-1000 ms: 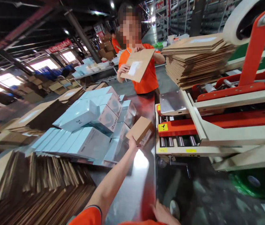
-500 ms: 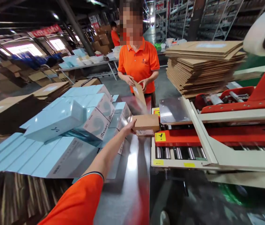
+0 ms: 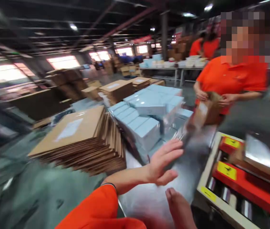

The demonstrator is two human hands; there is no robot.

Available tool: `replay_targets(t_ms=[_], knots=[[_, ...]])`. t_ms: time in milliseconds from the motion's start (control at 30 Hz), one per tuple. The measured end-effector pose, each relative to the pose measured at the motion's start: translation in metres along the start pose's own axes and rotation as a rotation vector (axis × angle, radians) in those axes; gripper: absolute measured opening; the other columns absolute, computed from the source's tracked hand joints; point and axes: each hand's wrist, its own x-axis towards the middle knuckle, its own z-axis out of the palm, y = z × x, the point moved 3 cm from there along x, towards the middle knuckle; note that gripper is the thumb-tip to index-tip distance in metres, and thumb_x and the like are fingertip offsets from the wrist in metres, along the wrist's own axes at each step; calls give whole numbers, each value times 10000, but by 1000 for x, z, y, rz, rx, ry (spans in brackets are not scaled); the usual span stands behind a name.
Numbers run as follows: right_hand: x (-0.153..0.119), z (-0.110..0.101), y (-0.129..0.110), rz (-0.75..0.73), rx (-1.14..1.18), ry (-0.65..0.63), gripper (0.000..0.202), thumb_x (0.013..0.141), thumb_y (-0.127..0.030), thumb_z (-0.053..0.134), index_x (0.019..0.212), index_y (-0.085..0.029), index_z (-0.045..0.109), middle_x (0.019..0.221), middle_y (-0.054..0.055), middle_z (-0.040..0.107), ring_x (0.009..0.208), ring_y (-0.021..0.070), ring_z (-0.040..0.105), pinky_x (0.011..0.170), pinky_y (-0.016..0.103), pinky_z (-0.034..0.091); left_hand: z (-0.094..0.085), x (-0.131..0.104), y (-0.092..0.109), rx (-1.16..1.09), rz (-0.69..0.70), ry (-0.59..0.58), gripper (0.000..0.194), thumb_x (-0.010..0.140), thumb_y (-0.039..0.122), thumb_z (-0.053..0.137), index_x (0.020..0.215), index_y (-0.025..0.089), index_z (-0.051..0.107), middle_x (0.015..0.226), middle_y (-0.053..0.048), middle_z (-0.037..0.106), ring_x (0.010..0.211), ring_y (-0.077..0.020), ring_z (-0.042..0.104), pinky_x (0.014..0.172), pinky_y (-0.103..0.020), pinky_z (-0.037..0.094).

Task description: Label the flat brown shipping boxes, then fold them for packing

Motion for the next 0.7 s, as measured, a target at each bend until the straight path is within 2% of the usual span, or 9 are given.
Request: replay_targets(t_ms=[67, 167, 233, 300, 367, 433, 567, 633, 700], knots=[[58, -4, -60, -303, 136, 9, 343, 971, -440, 413, 1019, -271, 707, 991, 68, 768, 886, 260, 742, 757, 372, 618, -112, -40, 24, 416, 10, 194, 512, 996, 458, 377, 1433, 212, 486, 1425, -137, 567, 1400, -292, 451, 1168, -509, 356], [132, -4, -173, -660, 259, 57, 399, 999, -395, 418, 1281, -194, 614, 1257, 114, 684, 1179, 240, 640, 1042, 410, 513, -272, -102, 44, 1042, -339, 555, 496, 1005, 464, 354, 1362, 194, 567, 1474, -145, 517, 1429, -294, 406, 1192, -537, 287], [164, 10, -245, -759, 238, 25, 506, 1009, -401, 392, 1405, -111, 517, 1449, 167, 537, 1354, 257, 498, 1139, 446, 418, -353, -140, 47, 1345, -762, 694, 578, 991, 476, 383, 1420, 108, 502, 1571, -223, 359, 1496, -354, 253, 1200, -614, 174], [181, 35, -301, -760, 124, -60, 600, 1007, -433, 396, 1450, -33, 454, 1536, 212, 411, 1443, 305, 371, 1173, 514, 348, -403, -170, 42, 1391, -1223, 671, 593, 980, 446, 422, 1407, 42, 500, 1556, -291, 339, 1488, -429, 223, 1139, -730, 123], [182, 60, -335, -744, -24, -115, 665, 999, -479, 416, 1457, 2, 436, 1549, 235, 370, 1474, 361, 290, 1184, 609, 258, -424, -189, 38, 1279, -1501, 556, 506, 981, 407, 426, 1285, 49, 613, 1502, -295, 422, 1460, -460, 265, 1096, -764, 163], [168, 77, -344, -745, -128, -83, 723, 987, -530, 429, 1456, 20, 429, 1543, 259, 360, 1484, 401, 239, 1178, 681, 157, -428, -194, 43, 1184, -1512, 539, 416, 969, 394, 449, 1119, 109, 712, 1471, -239, 493, 1452, -439, 293, 1115, -710, 221], [120, 70, -314, -874, -89, -26, 746, 979, -577, 413, 1500, -44, 388, 1528, 246, 401, 1470, 386, 289, 1168, 670, 220, -407, -185, 90, 826, -1032, 1077, 423, 840, 472, 633, 1123, 168, 717, 1346, -153, 632, 1285, -345, 547, 1068, -486, 439], [103, 44, -298, -942, 24, -55, 678, 991, -539, 411, 1549, -164, 323, 1523, 167, 451, 1452, 328, 352, 1155, 594, 336, -383, -183, 125, 492, -758, 1333, 515, 770, 484, 716, 1194, 192, 695, 1202, -108, 714, 1068, -275, 681, 908, -379, 553], [102, 6, -291, -868, 184, 12, 687, 985, -503, 452, 1582, -246, 228, 1555, 114, 419, 1456, 294, 353, 1152, 532, 378, -350, -182, 160, 283, -580, 1408, 448, 733, 415, 785, 1143, 243, 730, 1072, -52, 764, 930, -221, 723, 794, -306, 586]])
